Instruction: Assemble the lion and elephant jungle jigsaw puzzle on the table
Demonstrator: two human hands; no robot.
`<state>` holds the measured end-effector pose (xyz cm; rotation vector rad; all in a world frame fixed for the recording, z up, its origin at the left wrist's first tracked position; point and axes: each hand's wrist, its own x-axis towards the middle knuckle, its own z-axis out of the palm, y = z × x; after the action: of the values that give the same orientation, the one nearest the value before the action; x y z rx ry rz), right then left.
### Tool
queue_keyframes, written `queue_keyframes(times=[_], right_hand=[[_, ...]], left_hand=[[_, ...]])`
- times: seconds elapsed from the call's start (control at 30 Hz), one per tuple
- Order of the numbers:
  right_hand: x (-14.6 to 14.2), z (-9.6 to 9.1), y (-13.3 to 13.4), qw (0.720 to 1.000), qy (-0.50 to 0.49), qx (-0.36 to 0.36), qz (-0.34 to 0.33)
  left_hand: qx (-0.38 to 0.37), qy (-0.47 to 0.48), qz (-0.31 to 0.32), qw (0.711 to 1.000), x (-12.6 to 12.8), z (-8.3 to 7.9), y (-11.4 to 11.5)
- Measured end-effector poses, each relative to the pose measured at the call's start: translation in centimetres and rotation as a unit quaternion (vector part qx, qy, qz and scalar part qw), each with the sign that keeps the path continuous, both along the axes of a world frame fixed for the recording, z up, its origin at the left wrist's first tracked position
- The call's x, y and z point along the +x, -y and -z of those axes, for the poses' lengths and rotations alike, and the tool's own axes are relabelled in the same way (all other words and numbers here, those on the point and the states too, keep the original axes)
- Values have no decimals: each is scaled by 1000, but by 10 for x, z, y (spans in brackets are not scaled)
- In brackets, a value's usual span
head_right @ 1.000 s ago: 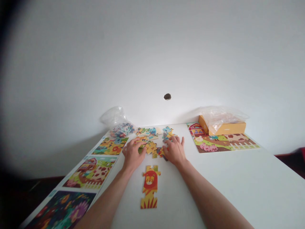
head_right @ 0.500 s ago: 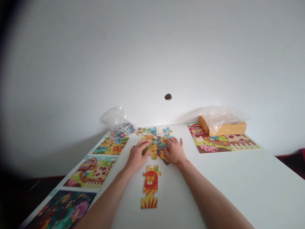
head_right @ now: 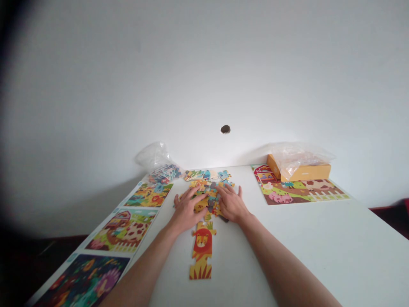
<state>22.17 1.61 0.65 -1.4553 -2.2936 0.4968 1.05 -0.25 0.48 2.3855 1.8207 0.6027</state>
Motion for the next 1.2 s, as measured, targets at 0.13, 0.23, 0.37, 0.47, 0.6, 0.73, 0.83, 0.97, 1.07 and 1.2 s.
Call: queue_keyframes(times=[0.13, 0.23, 0.37, 0.47, 0.6, 0.73, 0.83, 0.97, 1.07, 1.2], right_hand=[[2, -5, -1, 998, 2, 13, 60], [3, -7, -2, 996, 0, 27, 82], [1, -1, -2, 999, 8, 19, 45], [-1, 4, -5, 998, -1, 17, 60], [4, 3, -7, 991, -11, 38, 127], [12, -8, -1, 988, -3, 65, 141], [12, -11, 5, 996, 8, 72, 51], [8, -4, 3, 997, 31, 73, 9], [9, 3, -4, 994, 41, 74, 70], [11, 1, -5, 989, 39, 100, 98]], left_hand=[[3, 0, -41, 999, -1, 0, -2], [12, -5, -25, 1000, 0, -2, 0], [11, -18, 21, 1000, 1, -4, 3], [12, -14, -1, 1000, 1, -3, 2], [25, -9, -34, 999, -2, 2, -3], [33, 0, -90, 995, -4, 7, -7], [43, 14, -120, 992, -6, 9, -10], [72, 31, -118, 990, -10, 13, -14], [80, 46, -103, 990, -14, 17, -17], [89, 65, -91, 990, -15, 20, -19]])
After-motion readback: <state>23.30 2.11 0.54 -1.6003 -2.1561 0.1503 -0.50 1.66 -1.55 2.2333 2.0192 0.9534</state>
